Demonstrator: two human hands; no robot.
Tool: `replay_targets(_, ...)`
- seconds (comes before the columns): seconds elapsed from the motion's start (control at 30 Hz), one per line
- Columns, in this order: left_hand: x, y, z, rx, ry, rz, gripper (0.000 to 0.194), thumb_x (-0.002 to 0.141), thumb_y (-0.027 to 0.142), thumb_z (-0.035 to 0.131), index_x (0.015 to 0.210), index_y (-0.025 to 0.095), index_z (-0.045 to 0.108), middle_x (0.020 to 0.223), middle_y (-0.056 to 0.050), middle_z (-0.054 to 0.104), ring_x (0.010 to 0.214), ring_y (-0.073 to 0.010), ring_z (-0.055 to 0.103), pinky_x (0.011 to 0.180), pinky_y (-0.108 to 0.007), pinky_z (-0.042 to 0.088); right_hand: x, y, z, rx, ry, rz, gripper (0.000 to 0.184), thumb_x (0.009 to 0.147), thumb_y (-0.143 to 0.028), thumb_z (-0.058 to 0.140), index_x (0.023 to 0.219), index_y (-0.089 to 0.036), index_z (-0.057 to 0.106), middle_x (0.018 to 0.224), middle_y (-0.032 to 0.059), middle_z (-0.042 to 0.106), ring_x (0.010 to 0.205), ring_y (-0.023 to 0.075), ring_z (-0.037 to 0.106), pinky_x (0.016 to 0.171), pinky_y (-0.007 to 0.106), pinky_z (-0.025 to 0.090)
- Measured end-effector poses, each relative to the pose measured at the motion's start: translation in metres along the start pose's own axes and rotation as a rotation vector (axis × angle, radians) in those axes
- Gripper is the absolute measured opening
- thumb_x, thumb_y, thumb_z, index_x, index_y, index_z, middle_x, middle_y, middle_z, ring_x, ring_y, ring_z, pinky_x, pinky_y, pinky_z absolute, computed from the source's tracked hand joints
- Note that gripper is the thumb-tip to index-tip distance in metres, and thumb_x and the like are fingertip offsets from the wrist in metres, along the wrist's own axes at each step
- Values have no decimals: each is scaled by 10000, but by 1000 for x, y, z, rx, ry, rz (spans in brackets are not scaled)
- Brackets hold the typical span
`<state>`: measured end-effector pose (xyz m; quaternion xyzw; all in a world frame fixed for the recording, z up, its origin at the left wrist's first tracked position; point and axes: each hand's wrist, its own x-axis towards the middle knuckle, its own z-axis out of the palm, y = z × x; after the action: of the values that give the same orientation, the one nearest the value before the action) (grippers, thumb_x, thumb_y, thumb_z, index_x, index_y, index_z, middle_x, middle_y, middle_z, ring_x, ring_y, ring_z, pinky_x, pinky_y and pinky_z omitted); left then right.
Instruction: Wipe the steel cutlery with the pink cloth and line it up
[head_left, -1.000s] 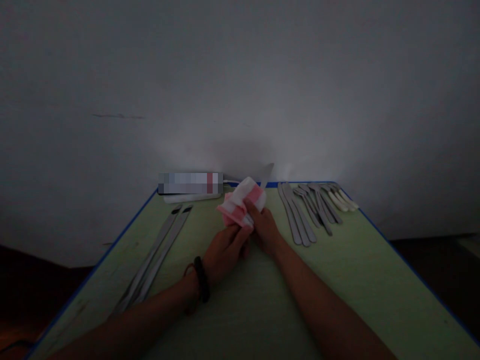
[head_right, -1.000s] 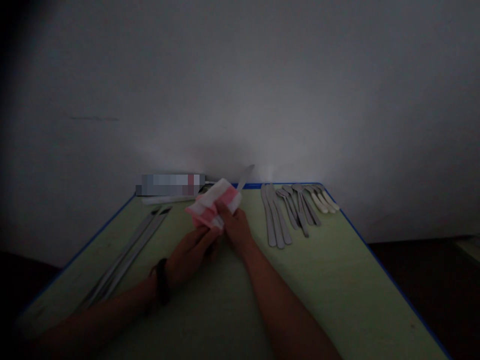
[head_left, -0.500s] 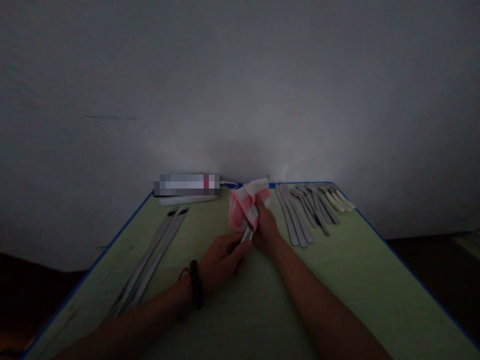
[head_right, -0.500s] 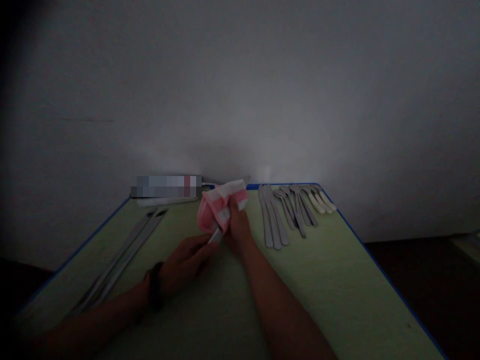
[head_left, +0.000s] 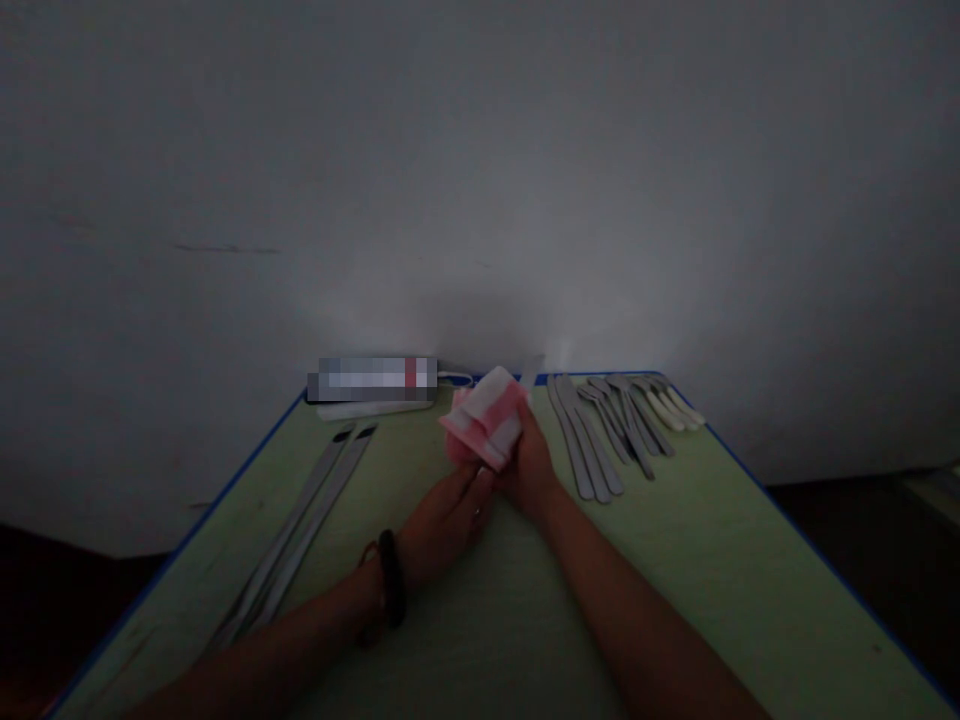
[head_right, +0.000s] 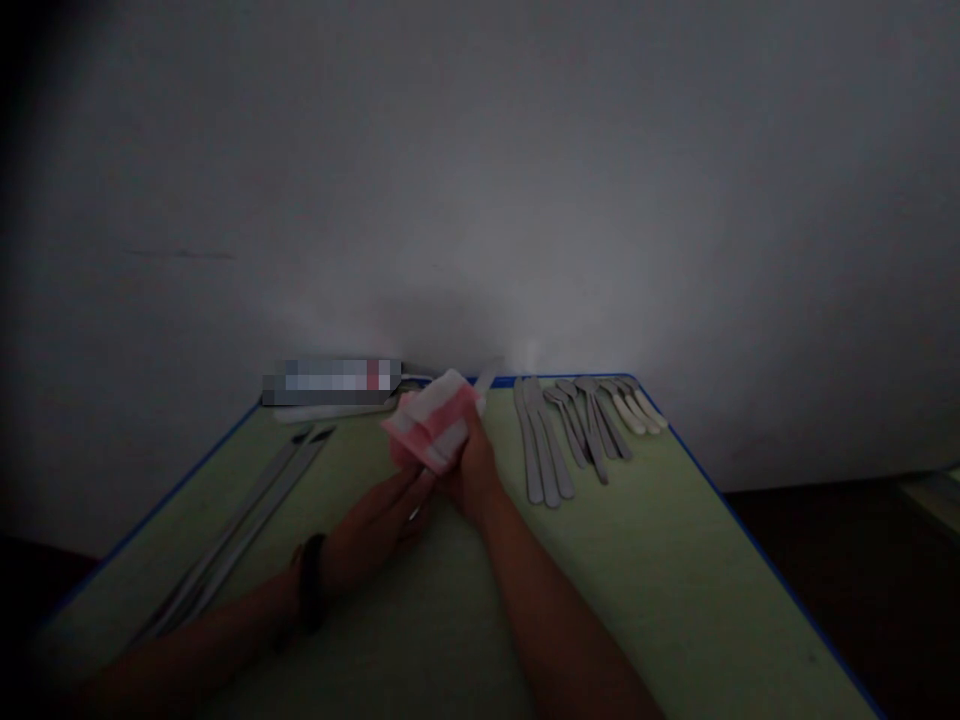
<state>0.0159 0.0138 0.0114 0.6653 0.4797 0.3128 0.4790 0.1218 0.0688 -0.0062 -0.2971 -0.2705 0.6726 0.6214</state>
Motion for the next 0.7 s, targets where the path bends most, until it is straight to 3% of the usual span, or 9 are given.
replay_targets(0.07,0,0,-1,64,-58,18,324,900,463,303,752,207,436,530,50,449,454,-112,404,473,-237,347,1,-3,2,104,-15,60,513,782,-610,444,899,-152,643,741,49,676,706,181,617,609,283,486)
replay_targets(0.13,0,-2,-1,92,-70,37,320,908,450,299,777,202,454,562,39,476,494,-122,429,519,-249,365,4,-2,0,149,71,91,471,787,-582,465,878,-151,635,710,45,673,684,176,619,591,272,485)
replay_targets(0.23,-1,-6,-1,148,-67,35,278,899,429,358,879,192,501,667,15,535,590,-143,476,585,-262,379,11,2,-8,83,233,36,389,781,-529,530,815,-152,621,673,28,661,603,145,598,530,237,461)
replay_targets(0.33,-3,-9,-2,200,-106,11,296,910,429,342,902,191,517,701,10,540,628,-154,491,596,-263,382,18,-3,-18,-13,294,-62,370,778,-518,544,773,-155,614,653,11,647,557,116,572,487,208,438)
replay_targets(0.53,-5,-6,-7,121,-215,-11,337,920,471,327,847,194,504,645,43,466,571,-121,428,539,-229,350,31,-44,-30,15,520,-257,355,814,-503,503,831,-162,601,697,-1,656,621,114,618,522,209,491)
replay_targets(0.7,-4,-6,-9,30,-269,-16,354,913,490,340,837,190,511,605,61,419,534,-103,383,504,-210,316,36,-77,-45,18,628,-329,386,856,-522,400,847,-188,592,684,-8,642,678,138,646,535,226,507)
